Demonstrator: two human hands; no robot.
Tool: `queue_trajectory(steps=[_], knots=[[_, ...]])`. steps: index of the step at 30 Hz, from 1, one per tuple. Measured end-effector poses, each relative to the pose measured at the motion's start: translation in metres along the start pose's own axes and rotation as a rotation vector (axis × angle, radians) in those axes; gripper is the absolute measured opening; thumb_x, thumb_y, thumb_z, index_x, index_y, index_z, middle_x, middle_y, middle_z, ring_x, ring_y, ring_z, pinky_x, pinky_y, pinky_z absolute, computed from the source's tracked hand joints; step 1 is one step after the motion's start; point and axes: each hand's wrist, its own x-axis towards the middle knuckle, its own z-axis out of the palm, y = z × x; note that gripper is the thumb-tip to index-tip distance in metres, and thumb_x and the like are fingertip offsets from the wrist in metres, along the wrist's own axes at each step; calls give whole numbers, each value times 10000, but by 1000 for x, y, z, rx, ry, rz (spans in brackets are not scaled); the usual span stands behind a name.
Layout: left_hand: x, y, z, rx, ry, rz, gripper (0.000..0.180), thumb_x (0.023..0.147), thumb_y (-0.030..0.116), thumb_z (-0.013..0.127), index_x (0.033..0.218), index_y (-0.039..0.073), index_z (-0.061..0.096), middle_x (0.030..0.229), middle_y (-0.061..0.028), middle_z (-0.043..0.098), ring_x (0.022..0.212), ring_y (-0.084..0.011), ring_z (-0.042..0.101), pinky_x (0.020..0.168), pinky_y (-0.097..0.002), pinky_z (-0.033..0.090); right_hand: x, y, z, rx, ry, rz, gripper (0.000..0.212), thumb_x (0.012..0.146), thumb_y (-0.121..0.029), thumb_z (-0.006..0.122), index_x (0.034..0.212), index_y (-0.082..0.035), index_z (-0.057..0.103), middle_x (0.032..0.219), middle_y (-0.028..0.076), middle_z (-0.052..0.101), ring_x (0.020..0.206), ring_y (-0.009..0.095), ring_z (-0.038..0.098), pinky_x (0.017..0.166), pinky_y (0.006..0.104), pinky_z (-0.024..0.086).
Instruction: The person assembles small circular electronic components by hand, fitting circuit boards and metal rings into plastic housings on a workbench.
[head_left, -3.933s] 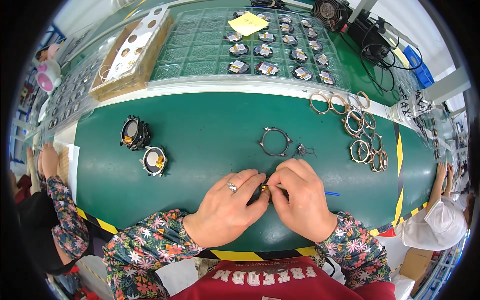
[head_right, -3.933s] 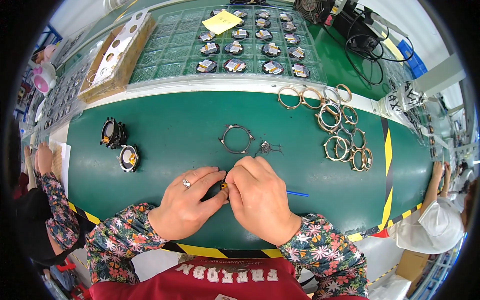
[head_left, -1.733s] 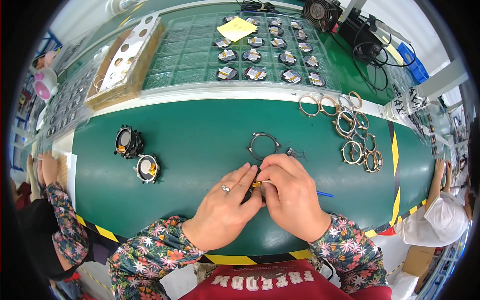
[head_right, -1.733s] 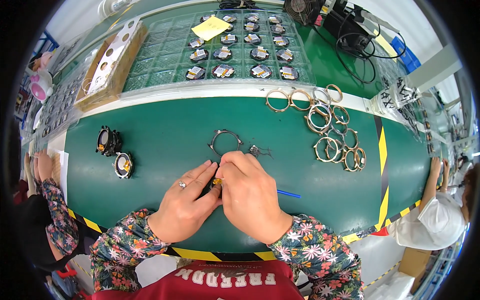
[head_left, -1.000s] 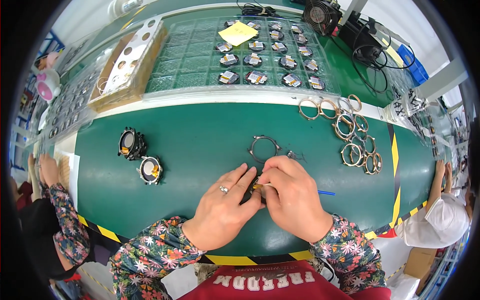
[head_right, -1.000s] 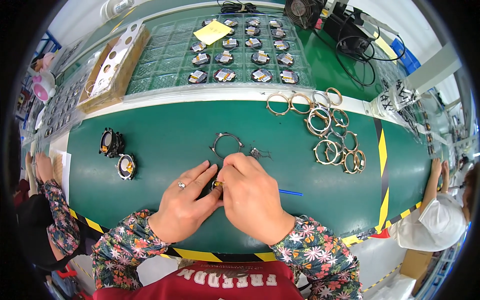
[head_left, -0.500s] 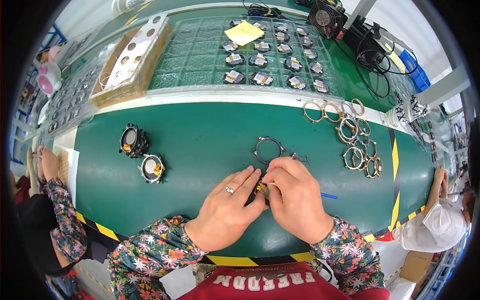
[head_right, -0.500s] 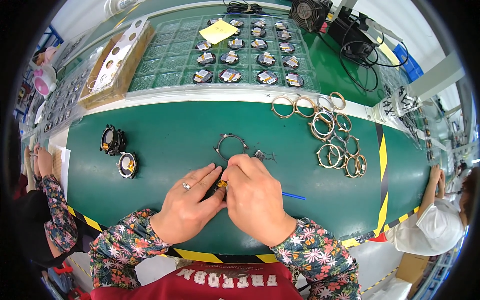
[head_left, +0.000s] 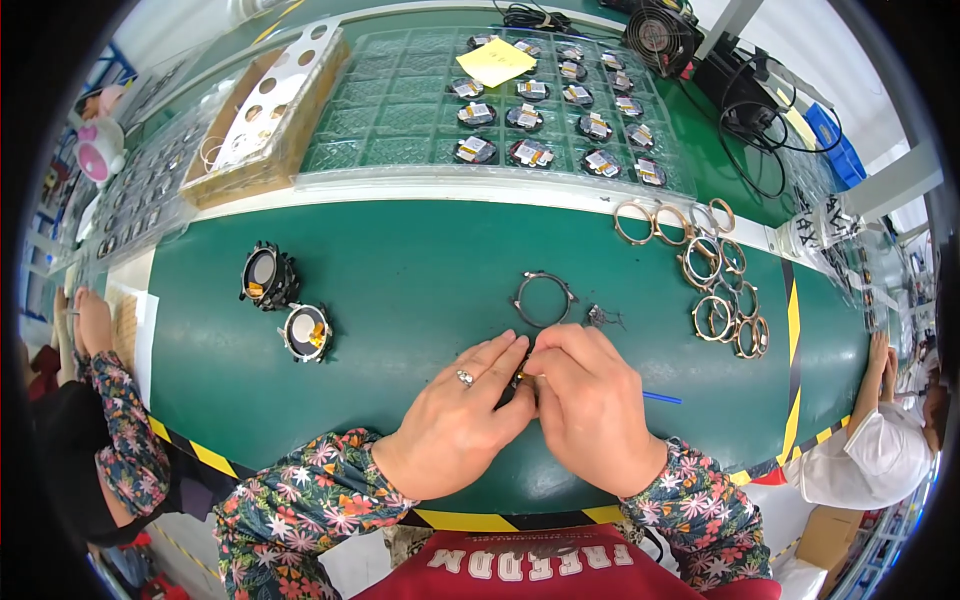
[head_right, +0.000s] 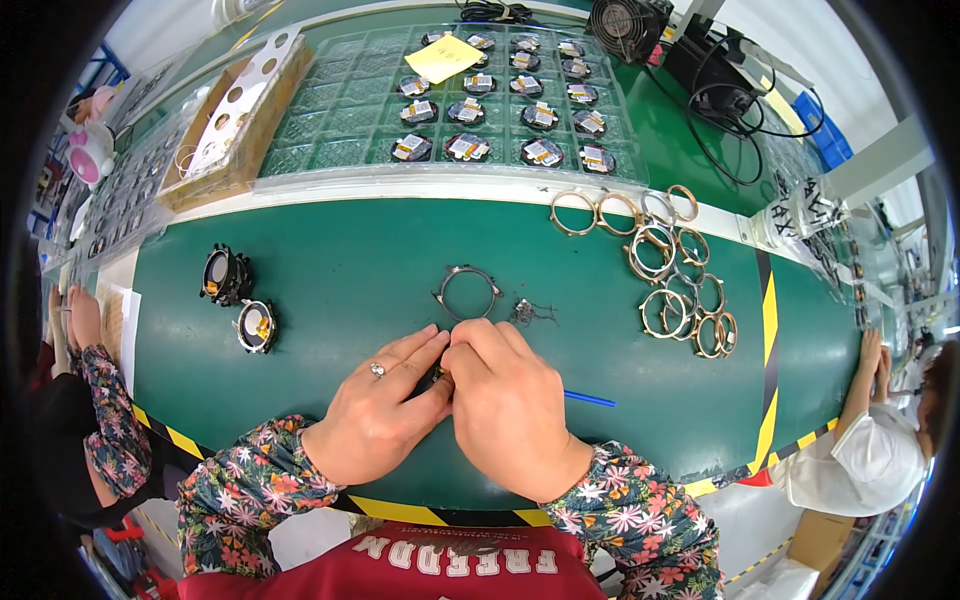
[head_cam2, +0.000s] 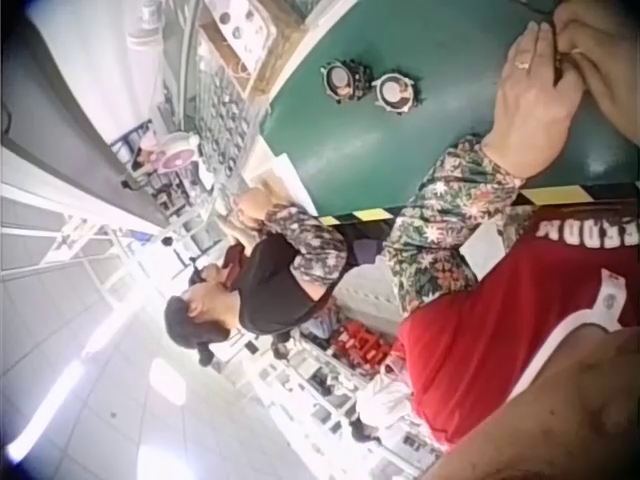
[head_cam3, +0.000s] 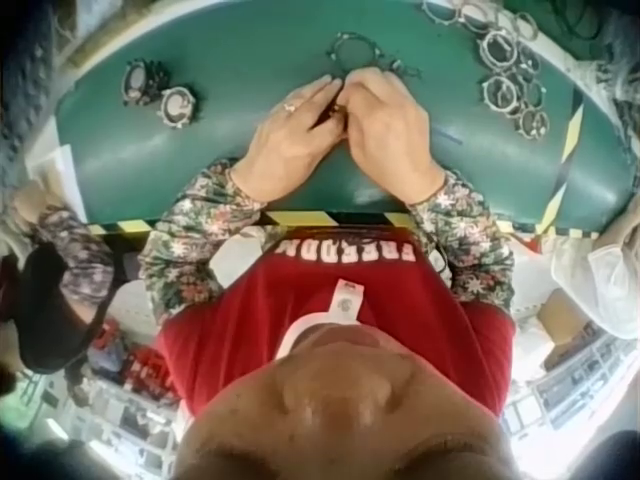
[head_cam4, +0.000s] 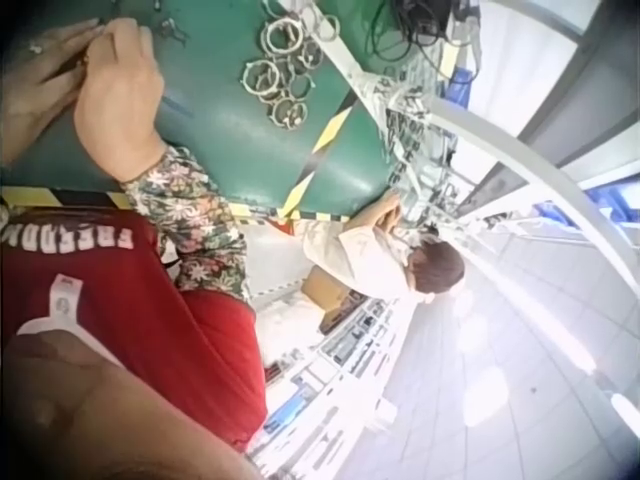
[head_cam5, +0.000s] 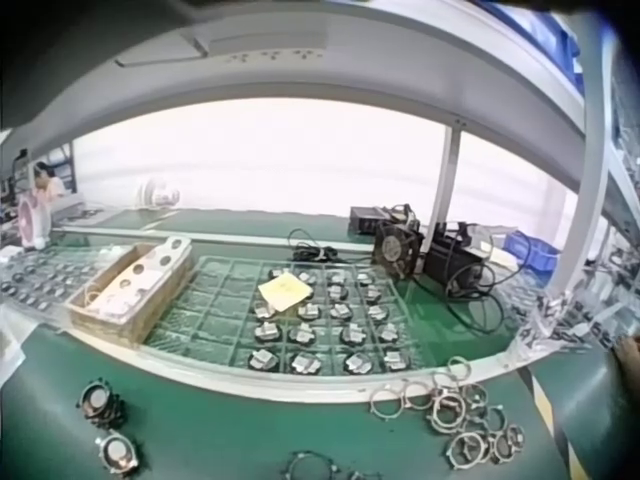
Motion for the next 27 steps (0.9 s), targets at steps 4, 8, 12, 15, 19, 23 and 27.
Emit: queue_trajectory(steps=[4,8,12,15,19,23,27], knots=[[3,-2,-4,-47,-3,-14,325,722,82,790,1017,-23,705,1173,-221,634,1119,-391,635,945,-486,545,-2,5,1,21,16,5,169,742,91,652,877,-10,645,955,131,619,828,338,617,694,412,521],[4,-10,-11,-71,-41,26,317,720,92,792,1018,15,715,1155,-198,635,1115,-370,628,947,-492,540,-3,9,1,42,31,5,170,748,84,656,888,-12,650,952,137,617,824,339,618,694,413,518],[3,-9,-9,20,-28,54,300,723,119,797,1006,49,725,1135,-184,640,1087,-359,636,938,-480,546,-1,9,-3,19,22,21,166,750,76,665,890,-13,655,940,140,619,819,338,620,691,413,517],[3,-7,-6,48,10,56,319,718,133,804,1009,41,709,1116,-171,646,1066,-356,643,913,-474,554,-1,7,-3,14,24,16,161,748,73,666,884,-11,652,929,138,621,815,338,619,685,412,516],[3,-11,-3,-14,41,26,397,693,140,828,1047,36,680,1100,-166,650,1044,-359,650,885,-466,547,0,5,-2,11,17,13,159,735,76,664,867,-10,650,921,131,623,803,336,618,676,413,513],[9,-9,-4,-205,33,-152,493,655,157,863,1087,43,654,1133,-141,643,1100,-354,620,926,-464,490,0,6,-2,-5,9,11,166,722,83,663,857,-12,649,918,129,623,796,333,615,672,417,509],[9,-15,0,-210,-1,-157,494,652,161,872,1083,50,657,1155,-95,613,1173,-329,570,964,-452,443,-1,5,-3,-5,13,10,166,716,88,661,849,-11,646,925,130,626,801,334,616,678,414,507]])
